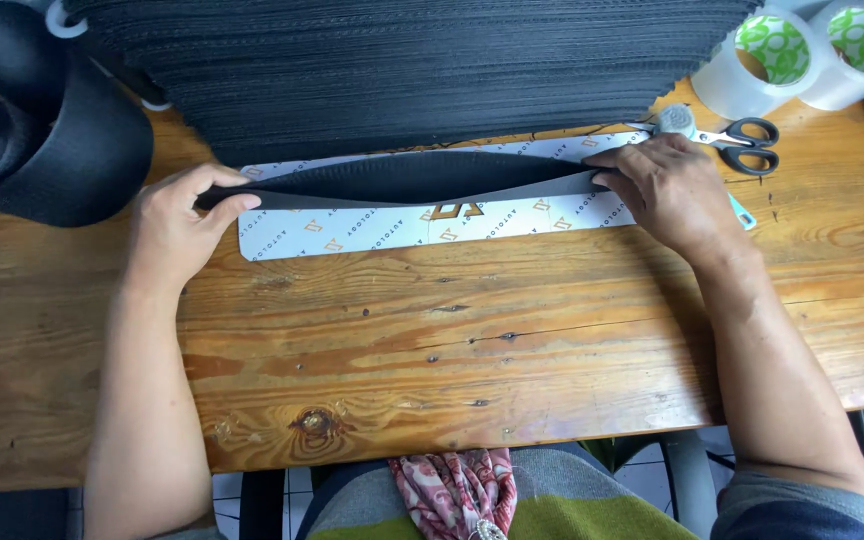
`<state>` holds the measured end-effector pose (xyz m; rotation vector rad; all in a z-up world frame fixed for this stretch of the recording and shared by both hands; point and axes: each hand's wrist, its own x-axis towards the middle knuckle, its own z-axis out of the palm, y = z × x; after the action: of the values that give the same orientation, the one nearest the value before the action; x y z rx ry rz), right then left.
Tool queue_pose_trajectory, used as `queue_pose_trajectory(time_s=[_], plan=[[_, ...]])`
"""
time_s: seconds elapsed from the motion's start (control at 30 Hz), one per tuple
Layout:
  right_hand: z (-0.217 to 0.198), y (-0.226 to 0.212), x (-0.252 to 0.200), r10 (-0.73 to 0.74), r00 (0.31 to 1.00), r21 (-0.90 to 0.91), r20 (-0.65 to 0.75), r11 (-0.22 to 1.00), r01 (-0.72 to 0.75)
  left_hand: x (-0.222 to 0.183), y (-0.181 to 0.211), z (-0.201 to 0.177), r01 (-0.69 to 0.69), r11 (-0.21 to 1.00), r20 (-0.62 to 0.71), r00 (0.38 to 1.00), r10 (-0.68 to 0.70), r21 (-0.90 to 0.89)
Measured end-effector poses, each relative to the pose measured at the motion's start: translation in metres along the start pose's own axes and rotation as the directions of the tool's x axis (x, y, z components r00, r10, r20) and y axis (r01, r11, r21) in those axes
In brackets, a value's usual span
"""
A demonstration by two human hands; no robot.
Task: Applying a black material strip to an adhesive backing and smoothing it with a tool
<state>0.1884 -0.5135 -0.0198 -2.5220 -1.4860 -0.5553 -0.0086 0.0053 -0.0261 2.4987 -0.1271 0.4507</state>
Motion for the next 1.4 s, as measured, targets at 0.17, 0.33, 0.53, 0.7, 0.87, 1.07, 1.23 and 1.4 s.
queue_pose_trajectory(time_s=[0.17, 0.33, 0.53, 0.7, 0.87, 1.07, 1.23, 1.4], plan=[[0.004, 0.005, 0.003, 0.037, 0.999, -0.016, -0.006, 0.999, -0.037, -0.002, 0.001, 0.004, -0.037, 0.999, -0.036, 0.999, 0.038, 0.021], [0.01, 0.015, -0.001, 0.075, 0.997, -0.07, 0.016, 0.995, -0.074, -0.001, -0.003, 0.01, -0.05, 0.987, -0.042, 0.998, 0.057, 0.155], [0.004, 0.003, 0.008, 0.07, 0.997, -0.118, 0.024, 0.991, -0.067, 0.008, 0.019, 0.006, -0.151, 0.965, -0.003, 0.988, 0.155, 0.212], [-0.015, -0.018, 0.02, 0.043, 0.997, -0.1, 0.068, 0.994, -0.036, 0.009, 0.02, 0.009, -0.184, 0.97, 0.003, 0.983, 0.186, 0.162], [-0.003, -0.031, 0.029, 0.106, 0.984, -0.026, 0.144, 0.994, -0.104, 0.01, 0.023, 0.008, -0.192, 0.977, 0.017, 0.981, 0.191, 0.094], [0.014, -0.045, 0.054, 0.035, 0.988, 0.122, 0.151, 0.991, -0.053, 0.011, 0.026, 0.006, -0.174, 0.983, 0.055, 0.984, 0.172, 0.052], [0.023, -0.054, 0.066, 0.199, 0.947, 0.127, 0.252, 0.963, -0.236, 0.009, 0.026, 0.005, -0.134, 0.991, 0.008, 0.991, 0.134, 0.015], [0.031, -0.056, 0.064, 0.215, 0.963, 0.088, 0.161, 0.969, -0.231, 0.026, 0.071, -0.008, 0.004, 0.95, 0.142, 0.989, -0.051, 0.311]])
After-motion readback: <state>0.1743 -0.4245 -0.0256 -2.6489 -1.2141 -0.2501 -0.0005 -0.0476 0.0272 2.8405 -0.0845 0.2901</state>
